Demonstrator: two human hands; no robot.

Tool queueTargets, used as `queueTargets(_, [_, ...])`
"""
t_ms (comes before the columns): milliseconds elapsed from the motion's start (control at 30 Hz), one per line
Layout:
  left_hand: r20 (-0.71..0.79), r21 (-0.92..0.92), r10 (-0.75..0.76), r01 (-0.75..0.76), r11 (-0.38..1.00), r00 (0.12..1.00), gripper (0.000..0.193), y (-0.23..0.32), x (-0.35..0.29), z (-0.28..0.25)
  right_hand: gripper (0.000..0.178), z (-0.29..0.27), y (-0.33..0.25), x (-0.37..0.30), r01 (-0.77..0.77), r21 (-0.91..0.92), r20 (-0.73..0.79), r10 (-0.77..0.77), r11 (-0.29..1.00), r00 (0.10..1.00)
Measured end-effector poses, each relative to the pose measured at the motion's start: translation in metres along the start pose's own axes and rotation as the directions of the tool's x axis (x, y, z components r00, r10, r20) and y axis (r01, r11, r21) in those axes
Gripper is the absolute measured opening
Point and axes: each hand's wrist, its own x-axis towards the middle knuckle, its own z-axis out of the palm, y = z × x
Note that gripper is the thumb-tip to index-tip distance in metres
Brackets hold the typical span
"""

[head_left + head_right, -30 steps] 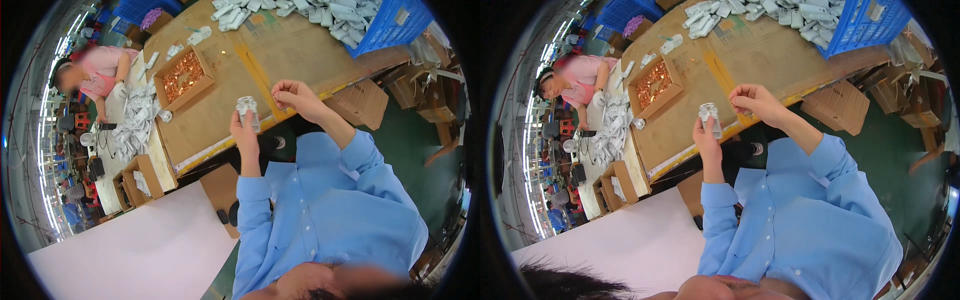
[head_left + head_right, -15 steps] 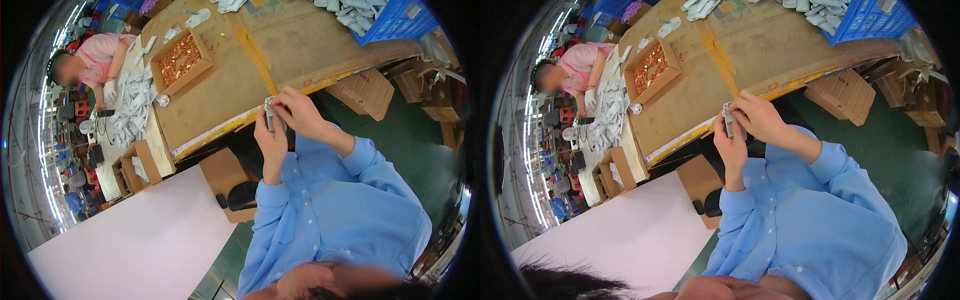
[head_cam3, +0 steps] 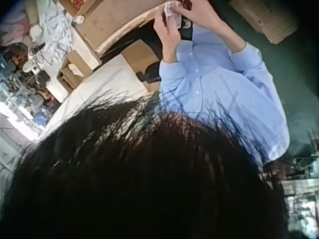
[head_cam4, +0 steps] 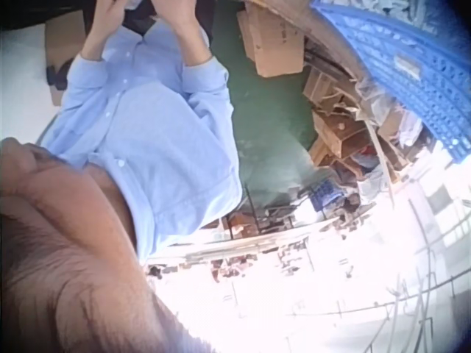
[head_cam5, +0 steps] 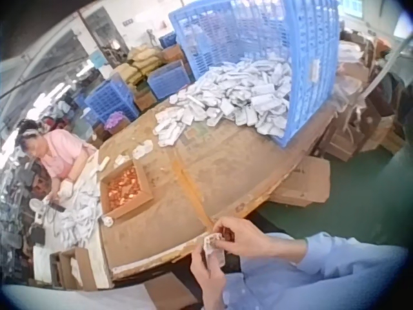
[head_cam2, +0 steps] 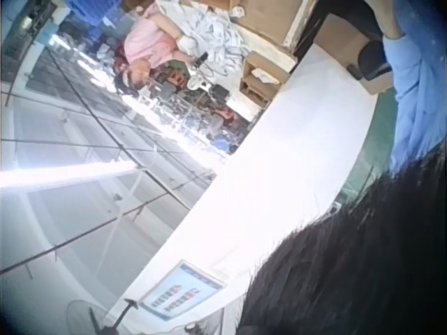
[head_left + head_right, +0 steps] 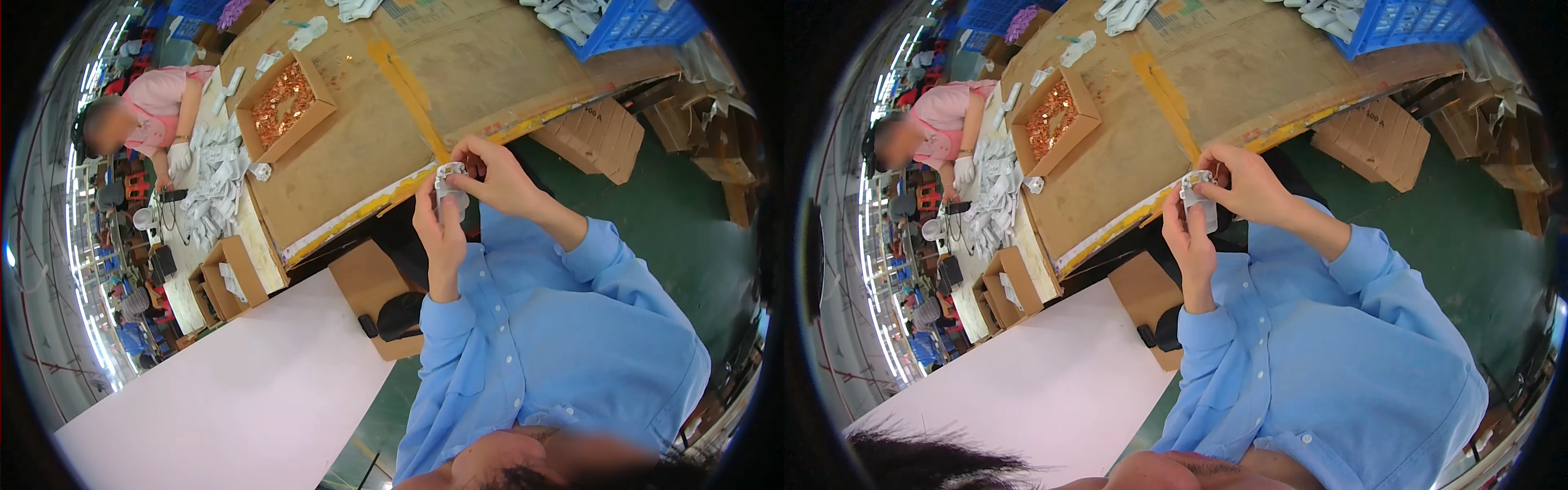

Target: Assemble small copper contact parts into white plastic electronic housings.

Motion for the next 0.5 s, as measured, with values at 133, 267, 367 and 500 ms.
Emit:
queueTargets(133, [-0.051,0.008,-0.067,0.068,0.998,0.996,0.034,-0.006,-0.001,0.004,0.023,0.001,-0.001,-0.006,0.067,-0.082,-0.044,-0.071,0.994,0.997])
queueTargets(267, [-0.105,0.048,-0.071,0.077,0.996,0.992,0.031,0.0,-0.001,0.013,0.022,-0.001,-0.001,-0.01,0.104,-0.227,-0.063,-0.121,0.968,0.991])
queueTargets(367, [-0.115,0.078,-0.052,0.062,0.995,0.992,0.029,0.006,0.001,0.017,0.02,-0.003,0.001,-0.009,0.099,-0.234,-0.073,-0.12,0.967,0.99])
queueTargets(500, [-0.125,0.136,-0.016,0.033,0.99,0.992,0.027,0.007,0.0,0.021,0.017,-0.006,0.0,-0.01,0.046,-0.176,-0.073,-0.06,0.983,0.996])
